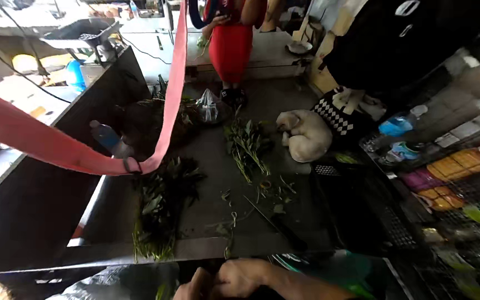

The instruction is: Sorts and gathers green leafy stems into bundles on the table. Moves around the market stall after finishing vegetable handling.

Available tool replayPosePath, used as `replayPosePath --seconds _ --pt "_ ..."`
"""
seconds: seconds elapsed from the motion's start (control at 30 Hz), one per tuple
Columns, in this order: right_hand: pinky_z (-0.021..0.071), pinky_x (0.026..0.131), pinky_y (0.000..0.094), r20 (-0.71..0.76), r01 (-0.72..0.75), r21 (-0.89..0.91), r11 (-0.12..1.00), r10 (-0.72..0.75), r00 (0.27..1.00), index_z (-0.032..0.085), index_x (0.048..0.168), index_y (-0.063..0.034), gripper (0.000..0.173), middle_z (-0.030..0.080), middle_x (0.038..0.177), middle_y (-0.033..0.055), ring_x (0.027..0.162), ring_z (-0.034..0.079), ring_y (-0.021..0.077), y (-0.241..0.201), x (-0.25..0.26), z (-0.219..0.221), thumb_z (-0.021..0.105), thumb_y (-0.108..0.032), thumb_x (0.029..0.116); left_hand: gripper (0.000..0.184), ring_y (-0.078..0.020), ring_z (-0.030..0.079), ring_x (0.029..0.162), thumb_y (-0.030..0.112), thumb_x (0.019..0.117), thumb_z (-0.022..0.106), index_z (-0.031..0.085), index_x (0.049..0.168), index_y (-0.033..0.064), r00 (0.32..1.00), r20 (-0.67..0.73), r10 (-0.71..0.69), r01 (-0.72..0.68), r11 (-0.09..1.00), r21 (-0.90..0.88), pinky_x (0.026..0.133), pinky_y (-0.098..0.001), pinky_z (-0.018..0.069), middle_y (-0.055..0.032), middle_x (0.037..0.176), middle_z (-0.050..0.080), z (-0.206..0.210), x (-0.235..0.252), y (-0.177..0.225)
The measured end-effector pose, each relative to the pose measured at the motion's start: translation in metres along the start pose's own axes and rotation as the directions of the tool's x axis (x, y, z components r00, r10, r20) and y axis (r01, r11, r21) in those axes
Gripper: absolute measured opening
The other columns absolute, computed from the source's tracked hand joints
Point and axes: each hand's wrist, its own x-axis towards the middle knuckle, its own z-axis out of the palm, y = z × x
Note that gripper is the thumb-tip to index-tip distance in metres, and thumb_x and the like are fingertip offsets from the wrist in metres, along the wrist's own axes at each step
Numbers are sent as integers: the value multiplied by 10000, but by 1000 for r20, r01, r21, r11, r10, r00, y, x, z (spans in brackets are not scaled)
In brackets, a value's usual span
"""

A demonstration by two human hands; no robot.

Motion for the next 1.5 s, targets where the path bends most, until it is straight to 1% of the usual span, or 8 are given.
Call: replayPosePath --seconds 0.13,0.27,0.33,0.43,0.53,0.83,1.17,1.5 --pt "510 678 461 -181 234 109 966 -212 960 683 978 44 478 631 775 134 695 602 226 0 -61 -78 483 -378 1082 332 -131 742 837 173 934 735 656 1233 52 968 -140 211 -235 953 -192 807 -368 636 -26 969 764 -32 29 42" --pt "614 843 368 -565 356 115 927 -234 792 657 1216 -1 356 702 1109 100 950 699 148 26 -106 -126 518 -294 1069 394 -118 631 660 416 997 628 705 1200 87 952 -160 263 -279 956 -91 644 -354 563 -27 793 682 -35 80 79" --pt "603 897 410 -745 113 77 991 -18 667 659 1215 8 361 694 1141 141 1020 700 214 78 -106 -127 545 -294 1054 401 -170 621 682 429 1047 533 695 1034 63 981 -160 111 -123 990 -65 661 -401 543 -61 770 640 -27 99 89" --pt "478 1052 578 -600 -423 169 890 434 672 617 1314 28 699 624 1298 267 1208 614 409 166 -98 -98 679 -559 939 411 -171 640 783 415 1089 422 647 1094 71 991 -124 -56 40 991 -131 747 -415 538 -59 848 638 -14 119 93" --pt "521 994 577 -556 -576 178 798 564 610 523 1400 12 792 528 1411 300 1195 621 450 196 -89 -50 765 -534 880 395 -107 617 763 391 1093 402 660 1097 92 993 -107 -57 27 964 -264 740 -349 530 -7 849 632 -2 129 89" --pt "518 988 572 -613 -524 442 728 672 416 295 1578 -44 739 658 1247 261 1144 663 420 186 -91 -22 658 -180 949 362 -63 516 543 253 1110 372 652 1041 34 942 -2 -336 195 553 -810 522 -207 465 10 700 571 28 151 67" --pt "564 856 553 -711 -308 336 890 454 537 581 1366 -69 431 720 1032 196 954 713 358 80 -71 -30 616 -243 974 494 -278 656 941 401 1125 316 625 1208 26 969 98 -226 235 968 -86 886 -506 522 -156 1010 661 44 171 66" --pt "506 984 579 -437 -517 543 661 749 498 607 1332 -43 408 677 1190 232 1129 653 387 170 -113 32 605 -292 1008 386 -112 560 679 357 1097 384 634 1021 72 991 -100 -88 35 897 -442 661 -325 505 -4 779 563 -1 145 63"
